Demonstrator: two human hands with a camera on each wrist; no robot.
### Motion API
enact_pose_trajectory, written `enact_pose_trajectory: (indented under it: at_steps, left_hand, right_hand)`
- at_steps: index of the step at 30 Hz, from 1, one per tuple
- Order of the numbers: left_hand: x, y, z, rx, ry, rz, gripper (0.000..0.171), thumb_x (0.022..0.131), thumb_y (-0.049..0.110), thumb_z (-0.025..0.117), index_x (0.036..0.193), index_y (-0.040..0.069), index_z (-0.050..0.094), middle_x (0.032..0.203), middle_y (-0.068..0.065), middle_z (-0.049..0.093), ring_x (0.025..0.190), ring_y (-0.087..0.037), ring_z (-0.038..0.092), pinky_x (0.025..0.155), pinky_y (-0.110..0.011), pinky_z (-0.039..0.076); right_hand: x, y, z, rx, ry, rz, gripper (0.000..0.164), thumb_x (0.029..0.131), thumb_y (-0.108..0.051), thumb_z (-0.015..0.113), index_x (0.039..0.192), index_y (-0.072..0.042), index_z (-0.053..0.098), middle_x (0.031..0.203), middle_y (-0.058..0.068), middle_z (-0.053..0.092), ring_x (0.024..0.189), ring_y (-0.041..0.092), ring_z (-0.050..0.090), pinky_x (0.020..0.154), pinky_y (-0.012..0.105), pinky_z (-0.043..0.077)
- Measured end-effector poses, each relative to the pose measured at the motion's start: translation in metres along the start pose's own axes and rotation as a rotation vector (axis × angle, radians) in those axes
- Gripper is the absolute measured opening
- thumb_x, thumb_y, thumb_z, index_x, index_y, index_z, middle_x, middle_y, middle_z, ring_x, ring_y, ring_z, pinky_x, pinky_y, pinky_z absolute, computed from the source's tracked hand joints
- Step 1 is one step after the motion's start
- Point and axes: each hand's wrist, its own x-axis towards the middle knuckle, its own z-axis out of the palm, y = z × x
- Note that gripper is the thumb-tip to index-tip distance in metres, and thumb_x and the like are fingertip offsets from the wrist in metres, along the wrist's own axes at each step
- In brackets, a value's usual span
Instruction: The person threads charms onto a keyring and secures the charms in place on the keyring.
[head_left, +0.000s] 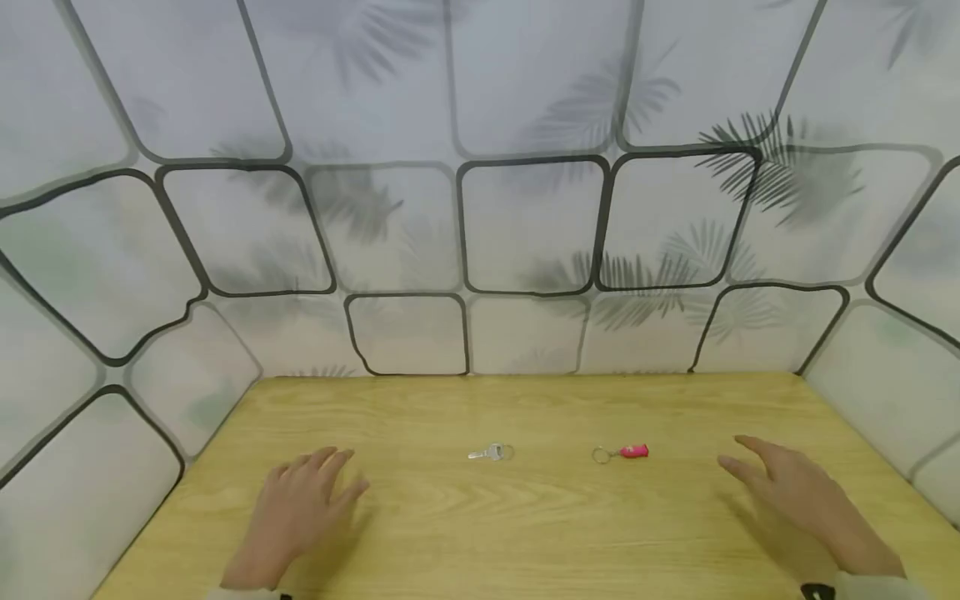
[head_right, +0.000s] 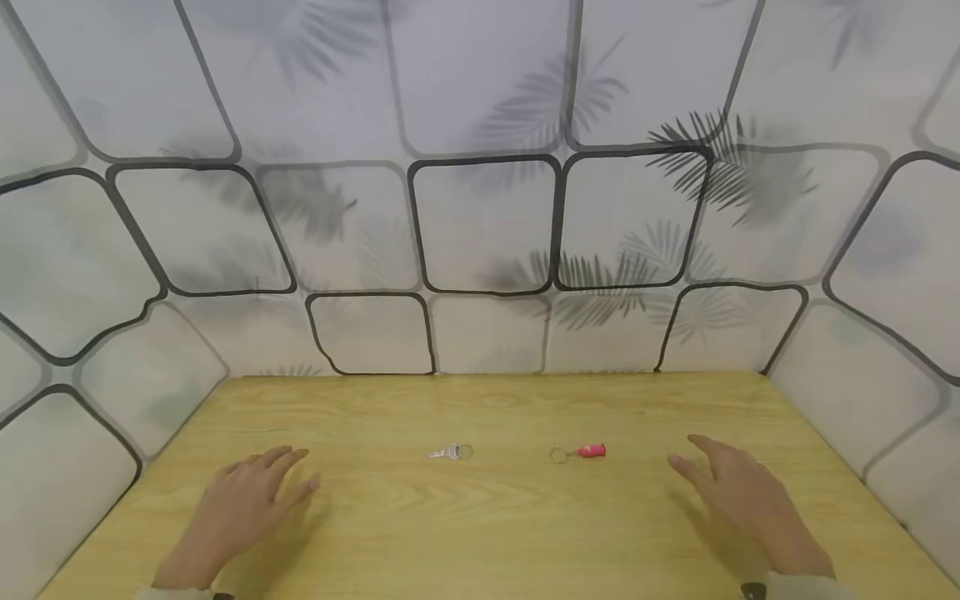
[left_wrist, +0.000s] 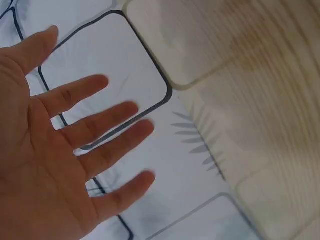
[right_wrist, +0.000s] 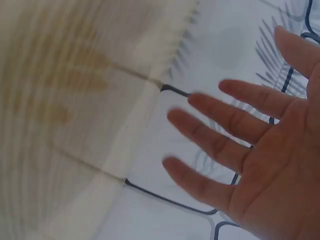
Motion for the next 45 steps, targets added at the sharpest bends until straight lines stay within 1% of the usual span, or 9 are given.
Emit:
enact_pose_trajectory:
  at_steps: [3, 8, 11, 16, 20, 24, 28, 37, 45]
  left_hand:
    - [0.009, -0.004, -0.001, -0.172, -0.093, -0.021, 0.046, 0.102, 0.041, 0.06, 0.127, 0.003, 0.068, 0.12, -0.019, 0.069, 0.096, -0.036, 0.069, 0.081, -0.058, 0.053]
    - [0.022, -0.009, -0.001, -0.501, -0.226, -0.066, 0.042, 0.106, 0.034, 0.056, 0.128, -0.001, 0.066, 0.12, -0.015, 0.07, 0.103, -0.033, 0.067, 0.086, -0.054, 0.053]
    - [0.028, -0.009, 0.001, -0.624, -0.268, -0.063, 0.045, 0.107, 0.033, 0.054, 0.131, -0.005, 0.063, 0.126, -0.02, 0.066, 0.11, -0.037, 0.063, 0.091, -0.056, 0.05]
    - [0.035, -0.011, 0.002, -0.758, -0.294, -0.069, 0.05, 0.108, 0.032, 0.051, 0.134, -0.01, 0.058, 0.125, -0.023, 0.065, 0.106, -0.035, 0.065, 0.091, -0.055, 0.051]
    - [0.038, -0.012, 0.001, -0.818, -0.31, -0.028, 0.049, 0.109, 0.031, 0.048, 0.135, -0.01, 0.057, 0.12, -0.02, 0.067, 0.099, -0.03, 0.066, 0.083, -0.049, 0.054]
    - [0.043, -0.012, 0.001, -0.888, -0.345, 0.018, 0.049, 0.111, 0.028, 0.044, 0.136, -0.013, 0.053, 0.122, -0.026, 0.064, 0.102, -0.035, 0.066, 0.081, -0.046, 0.055]
    - [0.049, -0.01, 0.001, -0.927, -0.363, 0.046, 0.05, 0.111, 0.028, 0.042, 0.136, -0.014, 0.051, 0.123, -0.028, 0.062, 0.105, -0.04, 0.064, 0.085, -0.05, 0.054]
    - [0.059, -0.002, 0.0, -0.938, -0.352, 0.012, 0.049, 0.111, 0.029, 0.042, 0.137, -0.011, 0.052, 0.125, -0.025, 0.063, 0.109, -0.038, 0.063, 0.088, -0.051, 0.053]
    - [0.069, 0.003, 0.003, -0.996, -0.402, 0.005, 0.051, 0.112, 0.031, 0.039, 0.139, -0.011, 0.05, 0.128, -0.027, 0.061, 0.112, -0.042, 0.062, 0.09, -0.05, 0.053]
  right_hand:
    - [0.009, -0.003, -0.005, 0.106, -0.004, -0.051, 0.049, 0.106, -0.028, 0.056, 0.124, 0.017, 0.059, 0.114, 0.034, 0.066, 0.09, 0.041, 0.07, 0.074, 0.055, 0.056]
    - [0.02, -0.005, -0.009, 0.285, -0.048, -0.03, 0.043, 0.106, -0.021, 0.055, 0.124, 0.018, 0.058, 0.108, 0.027, 0.07, 0.086, 0.029, 0.072, 0.068, 0.041, 0.059]
    - [0.023, -0.004, -0.009, 0.428, -0.125, 0.023, 0.046, 0.107, -0.02, 0.053, 0.129, 0.021, 0.053, 0.113, 0.03, 0.068, 0.09, 0.03, 0.072, 0.07, 0.039, 0.06]
    - [0.031, -0.001, -0.006, 0.591, -0.202, 0.091, 0.051, 0.106, -0.02, 0.055, 0.131, 0.023, 0.047, 0.118, 0.031, 0.066, 0.093, 0.028, 0.072, 0.075, 0.041, 0.06]
    - [0.037, -0.001, -0.004, 0.663, -0.22, 0.135, 0.051, 0.107, -0.02, 0.055, 0.132, 0.023, 0.047, 0.118, 0.027, 0.067, 0.092, 0.024, 0.071, 0.075, 0.041, 0.06]
    - [0.042, -0.003, -0.003, 0.713, -0.236, 0.155, 0.049, 0.108, -0.022, 0.053, 0.133, 0.02, 0.047, 0.118, 0.023, 0.067, 0.096, 0.024, 0.07, 0.075, 0.042, 0.06]
    - [0.047, -0.005, -0.001, 0.733, -0.243, 0.158, 0.049, 0.107, -0.021, 0.052, 0.133, 0.02, 0.048, 0.117, 0.022, 0.067, 0.096, 0.027, 0.07, 0.074, 0.042, 0.06]
    - [0.054, -0.014, 0.001, 0.73, -0.242, 0.179, 0.055, 0.106, -0.03, 0.055, 0.134, 0.017, 0.05, 0.118, 0.023, 0.067, 0.097, 0.027, 0.07, 0.075, 0.042, 0.06]
    - [0.058, -0.019, 0.004, 0.782, -0.279, 0.193, 0.048, 0.106, -0.026, 0.055, 0.13, 0.016, 0.052, 0.115, 0.02, 0.067, 0.097, 0.03, 0.07, 0.077, 0.044, 0.059]
